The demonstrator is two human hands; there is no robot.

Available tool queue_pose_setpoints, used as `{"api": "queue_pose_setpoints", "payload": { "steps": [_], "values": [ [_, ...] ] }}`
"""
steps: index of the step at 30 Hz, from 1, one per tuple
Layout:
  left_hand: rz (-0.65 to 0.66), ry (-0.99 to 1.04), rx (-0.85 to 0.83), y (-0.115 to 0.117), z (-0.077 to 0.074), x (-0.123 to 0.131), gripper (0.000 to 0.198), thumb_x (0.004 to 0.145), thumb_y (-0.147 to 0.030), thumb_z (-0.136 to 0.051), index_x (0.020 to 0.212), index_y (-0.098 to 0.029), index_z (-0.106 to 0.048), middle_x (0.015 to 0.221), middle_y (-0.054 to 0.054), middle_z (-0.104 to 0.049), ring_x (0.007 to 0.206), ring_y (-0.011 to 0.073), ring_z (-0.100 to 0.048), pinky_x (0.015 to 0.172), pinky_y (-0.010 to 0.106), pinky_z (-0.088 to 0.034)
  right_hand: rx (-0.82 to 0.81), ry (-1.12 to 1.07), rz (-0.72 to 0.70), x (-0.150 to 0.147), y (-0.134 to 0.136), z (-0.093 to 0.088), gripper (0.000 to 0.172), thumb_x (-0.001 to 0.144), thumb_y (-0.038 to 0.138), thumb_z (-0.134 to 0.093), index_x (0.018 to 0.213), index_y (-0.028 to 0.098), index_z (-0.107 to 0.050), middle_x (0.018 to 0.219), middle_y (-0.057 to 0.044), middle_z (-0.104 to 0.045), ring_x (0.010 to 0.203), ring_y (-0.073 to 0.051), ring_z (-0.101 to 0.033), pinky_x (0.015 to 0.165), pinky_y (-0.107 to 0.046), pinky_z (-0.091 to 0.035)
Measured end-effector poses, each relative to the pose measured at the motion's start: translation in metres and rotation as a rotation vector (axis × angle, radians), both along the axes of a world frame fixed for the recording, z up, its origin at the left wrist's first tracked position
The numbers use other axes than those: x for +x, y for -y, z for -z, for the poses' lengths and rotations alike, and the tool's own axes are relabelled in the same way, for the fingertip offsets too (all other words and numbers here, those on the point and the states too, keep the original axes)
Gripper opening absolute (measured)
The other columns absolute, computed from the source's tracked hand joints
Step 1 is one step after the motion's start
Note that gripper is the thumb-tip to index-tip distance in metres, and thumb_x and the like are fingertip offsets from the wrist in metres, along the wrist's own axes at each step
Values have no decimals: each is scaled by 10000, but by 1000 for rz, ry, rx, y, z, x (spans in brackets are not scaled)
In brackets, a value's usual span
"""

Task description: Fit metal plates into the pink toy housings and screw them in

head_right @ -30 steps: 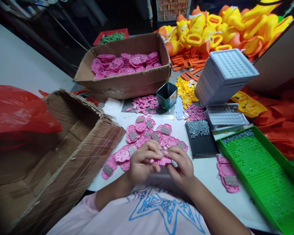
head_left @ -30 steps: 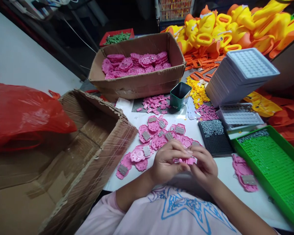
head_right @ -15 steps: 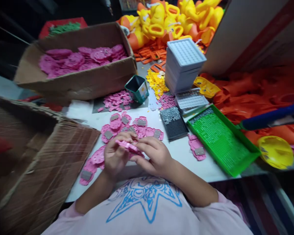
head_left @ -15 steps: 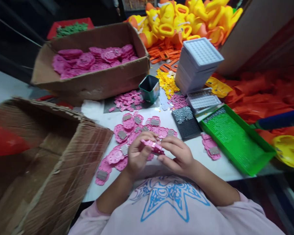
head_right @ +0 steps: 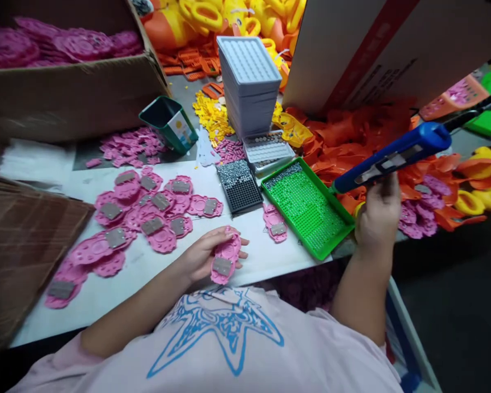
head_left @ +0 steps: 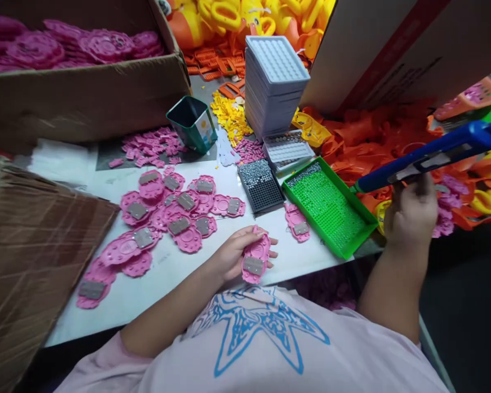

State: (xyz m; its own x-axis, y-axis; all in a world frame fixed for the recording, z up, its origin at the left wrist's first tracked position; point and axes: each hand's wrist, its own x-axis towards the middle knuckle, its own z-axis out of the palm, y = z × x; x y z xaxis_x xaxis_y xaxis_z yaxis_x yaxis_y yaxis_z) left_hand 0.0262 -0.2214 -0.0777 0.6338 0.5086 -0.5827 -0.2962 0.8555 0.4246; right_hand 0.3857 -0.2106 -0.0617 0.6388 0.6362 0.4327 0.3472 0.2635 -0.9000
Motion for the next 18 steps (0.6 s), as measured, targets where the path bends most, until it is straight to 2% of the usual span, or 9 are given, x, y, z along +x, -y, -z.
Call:
{"api": "queue_pose_setpoints", "payload": {
  "steps": [2,4,10,15,18],
  "values": [
    [30,22,-17,4,5,10,223,777,-207,-652,918,-147,-490,930,113,-694,727,243,-710,607,394,-591,-57,25,-73,6,0,0,269,728,305,-676,964,217,-583,1046,-89,-595,1023,-179,-594,967,-422,-409],
    [45,28,-13,7,6,18,234,768,-208,-665,908,-147,-487,949,121,-691,736,246,-710,627,406,-589,-97,33,-117,13,-2,-1,287,667,200,-719,919,219,-582,972,-74,-607,959,-161,-608,907,-389,-443],
    [88,23,16,7,5,34,261,764,-217,-681,955,-129,-526,967,140,-687,733,214,-702,641,359,-586,-121,-3,-158,37,-26,-3,357,576,111,-745,852,195,-535,765,14,-561,692,-82,-581,718,-307,-474],
    [103,-41,40,9,12,40,296,723,-267,-727,917,-140,-543,874,99,-679,667,181,-683,568,311,-575,-73,-103,-306,19,-45,-11,240,689,101,-620,904,158,-527,773,-22,-595,707,-136,-637,730,-382,-506],
    [92,-137,135,11,20,40,283,728,-328,-724,846,-139,-550,763,58,-658,586,143,-657,514,236,-538,4,-229,-260,0,-47,-23,292,692,12,-504,950,149,-512,726,-4,-597,641,-138,-640,721,-413,-526]
  ]
}}
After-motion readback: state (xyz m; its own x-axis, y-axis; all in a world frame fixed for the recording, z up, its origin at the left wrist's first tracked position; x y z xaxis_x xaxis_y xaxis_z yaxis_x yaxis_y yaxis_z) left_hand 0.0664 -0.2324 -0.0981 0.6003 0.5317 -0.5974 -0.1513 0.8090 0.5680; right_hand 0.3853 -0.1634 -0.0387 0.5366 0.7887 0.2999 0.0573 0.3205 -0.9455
